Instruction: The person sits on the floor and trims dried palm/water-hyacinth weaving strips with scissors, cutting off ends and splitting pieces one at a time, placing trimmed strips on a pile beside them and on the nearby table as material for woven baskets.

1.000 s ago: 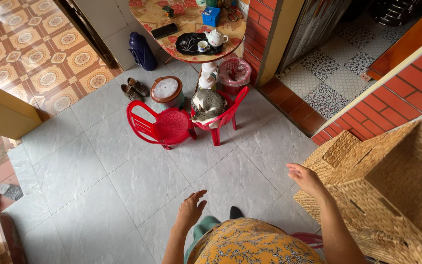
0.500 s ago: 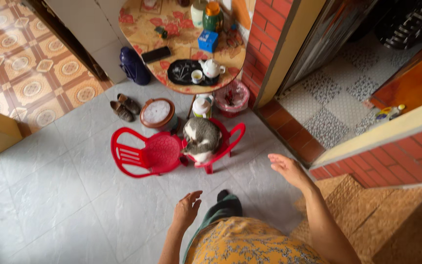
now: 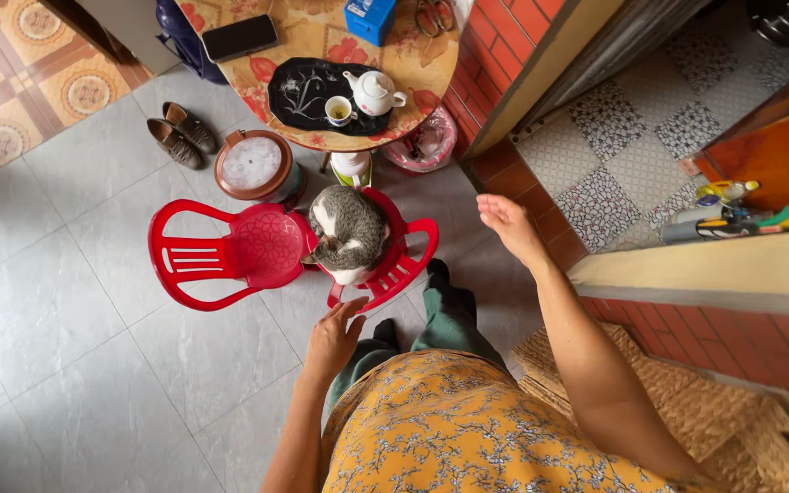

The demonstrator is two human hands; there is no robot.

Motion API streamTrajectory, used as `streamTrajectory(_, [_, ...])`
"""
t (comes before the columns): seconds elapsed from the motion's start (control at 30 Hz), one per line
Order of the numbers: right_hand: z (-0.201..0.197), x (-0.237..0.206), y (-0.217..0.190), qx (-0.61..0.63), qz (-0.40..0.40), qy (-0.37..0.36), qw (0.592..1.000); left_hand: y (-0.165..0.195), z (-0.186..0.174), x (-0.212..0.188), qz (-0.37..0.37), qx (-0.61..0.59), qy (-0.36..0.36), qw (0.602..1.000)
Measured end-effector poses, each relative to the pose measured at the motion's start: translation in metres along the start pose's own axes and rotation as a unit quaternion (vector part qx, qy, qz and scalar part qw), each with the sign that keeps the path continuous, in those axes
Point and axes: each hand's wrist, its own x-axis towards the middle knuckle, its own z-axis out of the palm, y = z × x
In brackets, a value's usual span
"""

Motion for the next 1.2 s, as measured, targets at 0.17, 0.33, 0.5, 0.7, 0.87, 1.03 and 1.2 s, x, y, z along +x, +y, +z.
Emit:
streamTrajectory(0.17, [-0.006, 0.158, -0.008, -0.017, -0.064, 0.016, 0.998, 0.006, 0.016, 0.008, -0.105, -0.03, 0.073, 0.991])
streamTrajectory(0.33, [-0.013, 0.307, -0.015, -0.154, -0.069, 0.019, 0.985, 0.014, 0.046, 0.017, -0.23, -0.024, 0.108, 0.967])
streamTrajectory(0.5, [-0.009, 0.417, -0.022, -0.288, -0.128, 0.03, 0.949, 0.013, 0.086, 0.009, -0.32, -0.037, 0.141, 0.936])
streamTrajectory(0.7, [-0.002, 0.491, -0.022, -0.403, -0.149, 0.014, 0.903, 0.015, 0.108, 0.017, -0.394, -0.07, 0.12, 0.908])
streamTrajectory(0.87, [0.01, 0.521, -0.021, -0.425, -0.134, 0.031, 0.895, 0.029, 0.105, 0.029, -0.411, -0.063, 0.166, 0.894])
streamTrajectory(1.03, [0.018, 0.514, -0.01, -0.4, -0.098, 0.104, 0.905, 0.033, 0.095, 0.031, -0.458, -0.071, 0.175, 0.869])
streamTrajectory(1.2, [0.028, 0.476, 0.004, -0.414, -0.038, 0.126, 0.9, 0.036, 0.101, 0.026, -0.475, -0.102, 0.189, 0.853])
